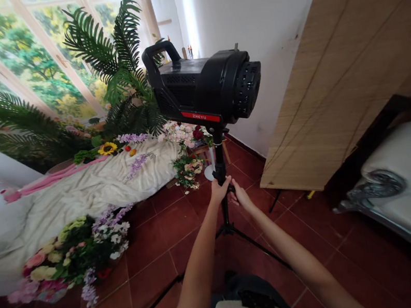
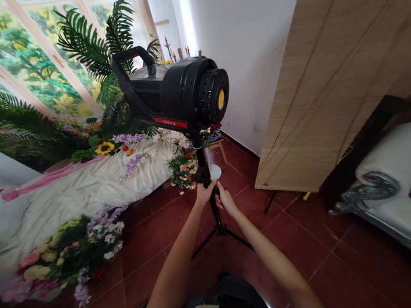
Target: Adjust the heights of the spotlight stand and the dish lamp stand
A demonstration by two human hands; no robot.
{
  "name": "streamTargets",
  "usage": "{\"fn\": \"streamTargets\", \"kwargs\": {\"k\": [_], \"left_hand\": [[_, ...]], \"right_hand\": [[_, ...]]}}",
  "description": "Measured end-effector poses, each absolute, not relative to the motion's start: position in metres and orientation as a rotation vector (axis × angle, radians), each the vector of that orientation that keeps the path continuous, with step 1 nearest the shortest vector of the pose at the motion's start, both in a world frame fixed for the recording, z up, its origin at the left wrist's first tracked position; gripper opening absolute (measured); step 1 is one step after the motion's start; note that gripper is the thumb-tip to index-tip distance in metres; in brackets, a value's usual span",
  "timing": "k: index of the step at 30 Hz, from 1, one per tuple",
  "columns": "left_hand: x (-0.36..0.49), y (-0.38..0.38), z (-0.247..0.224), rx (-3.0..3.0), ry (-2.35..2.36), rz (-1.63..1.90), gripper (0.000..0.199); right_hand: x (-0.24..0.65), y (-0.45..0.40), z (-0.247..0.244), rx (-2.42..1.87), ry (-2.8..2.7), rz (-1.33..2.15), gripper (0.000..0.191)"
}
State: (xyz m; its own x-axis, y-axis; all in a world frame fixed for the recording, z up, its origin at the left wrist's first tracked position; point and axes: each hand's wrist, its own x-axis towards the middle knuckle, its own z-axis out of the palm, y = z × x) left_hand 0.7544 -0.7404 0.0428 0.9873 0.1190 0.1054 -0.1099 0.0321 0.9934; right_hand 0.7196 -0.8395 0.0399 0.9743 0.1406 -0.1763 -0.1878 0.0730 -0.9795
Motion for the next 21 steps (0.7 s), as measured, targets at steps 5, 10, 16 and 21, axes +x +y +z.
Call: {"fn": "streamTargets", "kwargs": {"k": [5,10,16,21], "left_hand": [[0.755,-0.742,0.045,1.536,0.033,0.228,0.033],[0.758,-0.744,0.040,1.552,0.044,0.238,0.032],[0.762,-0.746,0.034,1.518,0.036,0.255,0.030],[0.757,-0.745,0.043,1.498,0.045,0.238,0.032]], "right_hand": [[0.722,-0.846,0.046,-1.057,0.016,0.619,0.057],[0.719,-0.857,0.054,-0.835,0.012,0.635,0.046],[0.713,-0.856,0.062,-0.661,0.000,0.439,0.038],[0.716,-0.849,0.074,-0.645,0.051,0.308,0.038]]}}
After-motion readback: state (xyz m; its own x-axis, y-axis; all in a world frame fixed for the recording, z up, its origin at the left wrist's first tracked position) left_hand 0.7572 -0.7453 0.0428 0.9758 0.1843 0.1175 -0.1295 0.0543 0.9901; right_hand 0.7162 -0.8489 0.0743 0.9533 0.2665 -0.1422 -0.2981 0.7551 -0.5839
